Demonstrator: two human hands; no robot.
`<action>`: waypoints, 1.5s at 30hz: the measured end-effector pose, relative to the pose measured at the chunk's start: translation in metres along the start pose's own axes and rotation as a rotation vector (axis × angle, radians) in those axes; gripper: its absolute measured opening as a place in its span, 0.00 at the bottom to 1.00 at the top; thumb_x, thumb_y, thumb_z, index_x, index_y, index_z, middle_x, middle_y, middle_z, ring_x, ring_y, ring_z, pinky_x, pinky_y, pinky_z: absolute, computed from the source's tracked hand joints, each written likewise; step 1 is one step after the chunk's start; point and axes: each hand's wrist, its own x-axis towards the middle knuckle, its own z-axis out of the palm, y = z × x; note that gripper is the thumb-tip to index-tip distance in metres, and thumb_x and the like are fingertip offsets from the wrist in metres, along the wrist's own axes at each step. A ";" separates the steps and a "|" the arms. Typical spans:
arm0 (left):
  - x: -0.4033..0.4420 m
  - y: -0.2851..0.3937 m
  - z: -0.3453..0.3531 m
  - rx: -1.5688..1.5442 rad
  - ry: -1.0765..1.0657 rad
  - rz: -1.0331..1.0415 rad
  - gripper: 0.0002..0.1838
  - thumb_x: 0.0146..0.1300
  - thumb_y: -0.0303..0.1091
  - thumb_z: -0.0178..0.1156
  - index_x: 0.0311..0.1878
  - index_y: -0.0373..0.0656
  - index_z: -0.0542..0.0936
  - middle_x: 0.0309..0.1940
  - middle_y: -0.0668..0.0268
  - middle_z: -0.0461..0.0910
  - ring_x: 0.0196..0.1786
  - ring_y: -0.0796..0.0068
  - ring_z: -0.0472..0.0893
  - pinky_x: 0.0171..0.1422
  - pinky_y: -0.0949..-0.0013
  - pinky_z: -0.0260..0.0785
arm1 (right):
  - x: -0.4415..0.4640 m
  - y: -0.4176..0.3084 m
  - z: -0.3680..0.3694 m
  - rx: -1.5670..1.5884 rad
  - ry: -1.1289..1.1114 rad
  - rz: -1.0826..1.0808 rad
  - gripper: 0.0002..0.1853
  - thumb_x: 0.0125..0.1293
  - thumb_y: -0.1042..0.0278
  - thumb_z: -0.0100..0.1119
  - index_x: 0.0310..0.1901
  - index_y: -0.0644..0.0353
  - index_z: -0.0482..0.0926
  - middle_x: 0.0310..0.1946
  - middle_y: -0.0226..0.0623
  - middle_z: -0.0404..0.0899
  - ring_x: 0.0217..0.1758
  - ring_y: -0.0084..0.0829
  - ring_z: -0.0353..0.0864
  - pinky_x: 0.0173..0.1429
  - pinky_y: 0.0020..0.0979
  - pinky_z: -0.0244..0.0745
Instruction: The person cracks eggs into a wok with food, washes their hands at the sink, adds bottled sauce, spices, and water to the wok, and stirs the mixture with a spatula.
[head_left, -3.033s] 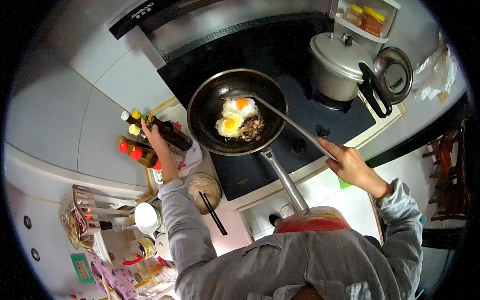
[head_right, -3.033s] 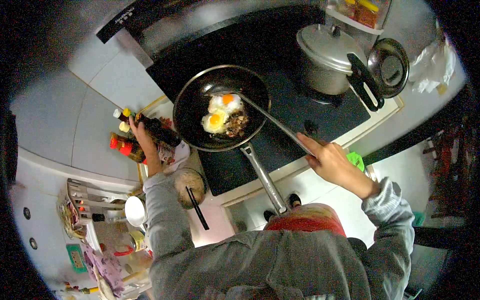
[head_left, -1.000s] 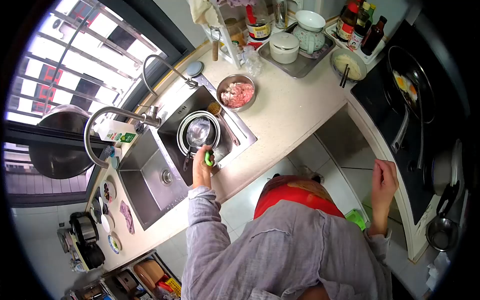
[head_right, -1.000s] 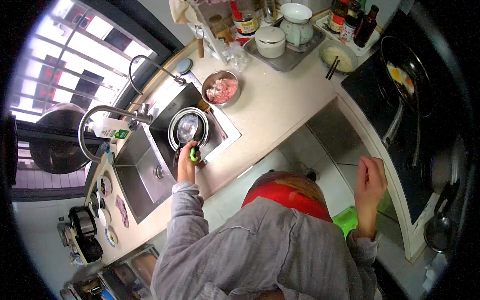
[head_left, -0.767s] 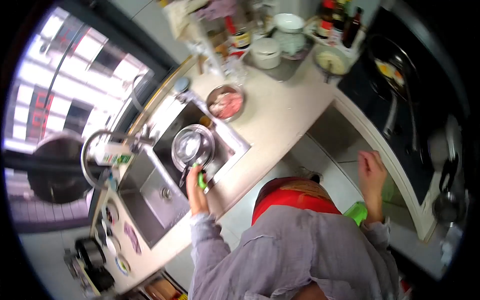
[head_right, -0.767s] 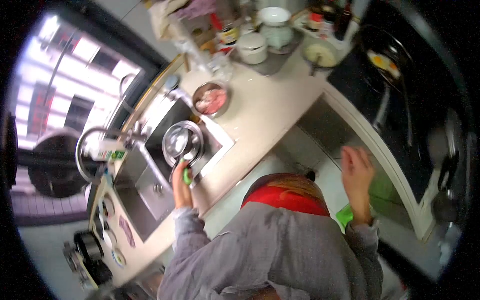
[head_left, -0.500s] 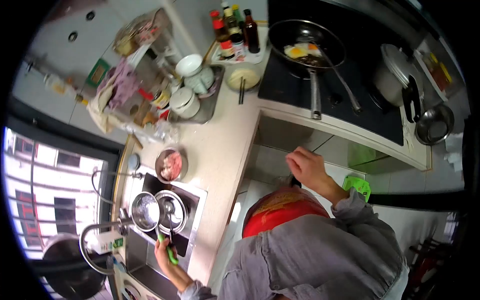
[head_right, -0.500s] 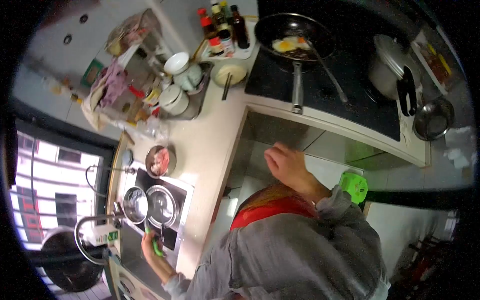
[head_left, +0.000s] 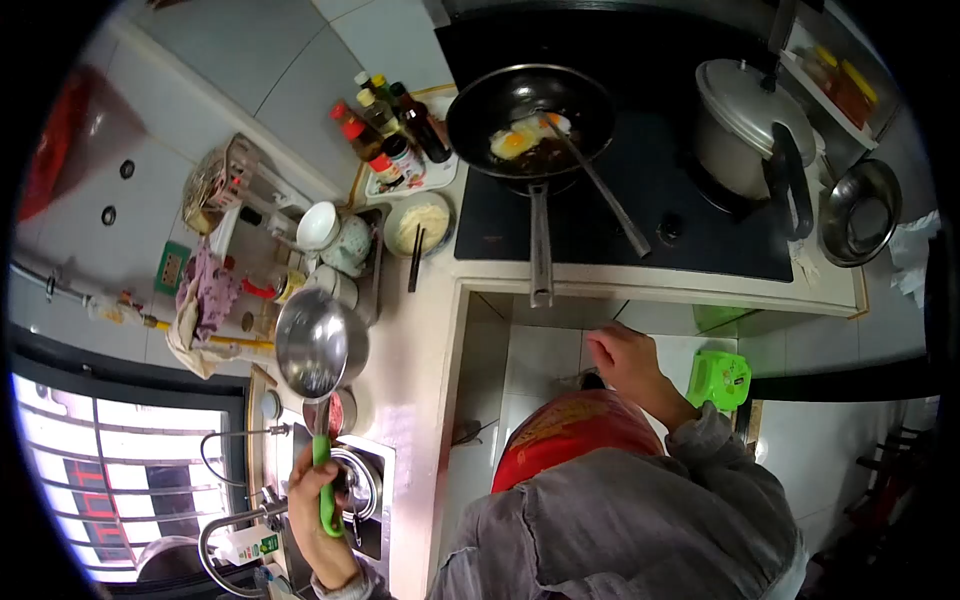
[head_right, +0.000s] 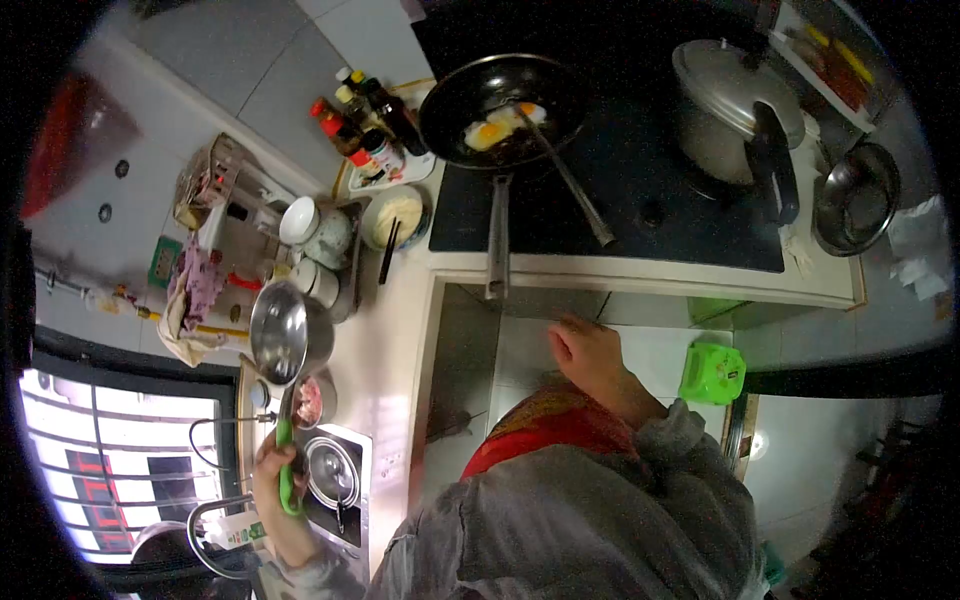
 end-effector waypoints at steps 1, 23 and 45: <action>0.005 0.015 0.024 0.022 -0.084 -0.020 0.27 0.41 0.28 0.55 0.50 0.34 0.73 0.18 0.69 0.68 0.12 0.84 0.64 0.11 0.85 0.56 | 0.000 0.008 -0.008 -0.003 0.009 0.029 0.04 0.54 0.71 0.56 0.32 0.58 0.76 0.27 0.39 0.76 0.29 0.41 0.78 0.30 0.39 0.73; 0.159 0.100 0.284 0.432 -0.378 0.078 0.32 0.42 0.25 0.61 0.55 0.31 0.66 0.24 0.64 0.74 0.16 0.77 0.70 0.14 0.79 0.58 | -0.002 0.130 -0.079 -0.120 0.092 0.330 0.04 0.55 0.70 0.55 0.31 0.59 0.75 0.26 0.41 0.75 0.26 0.43 0.76 0.29 0.39 0.71; 0.129 0.110 0.233 0.244 -0.412 0.047 0.22 0.45 0.24 0.57 0.48 0.33 0.75 0.28 0.67 0.73 0.17 0.84 0.66 0.14 0.83 0.58 | 0.003 0.126 -0.050 -0.015 0.001 0.259 0.05 0.54 0.71 0.56 0.33 0.59 0.77 0.28 0.44 0.76 0.28 0.45 0.77 0.30 0.40 0.72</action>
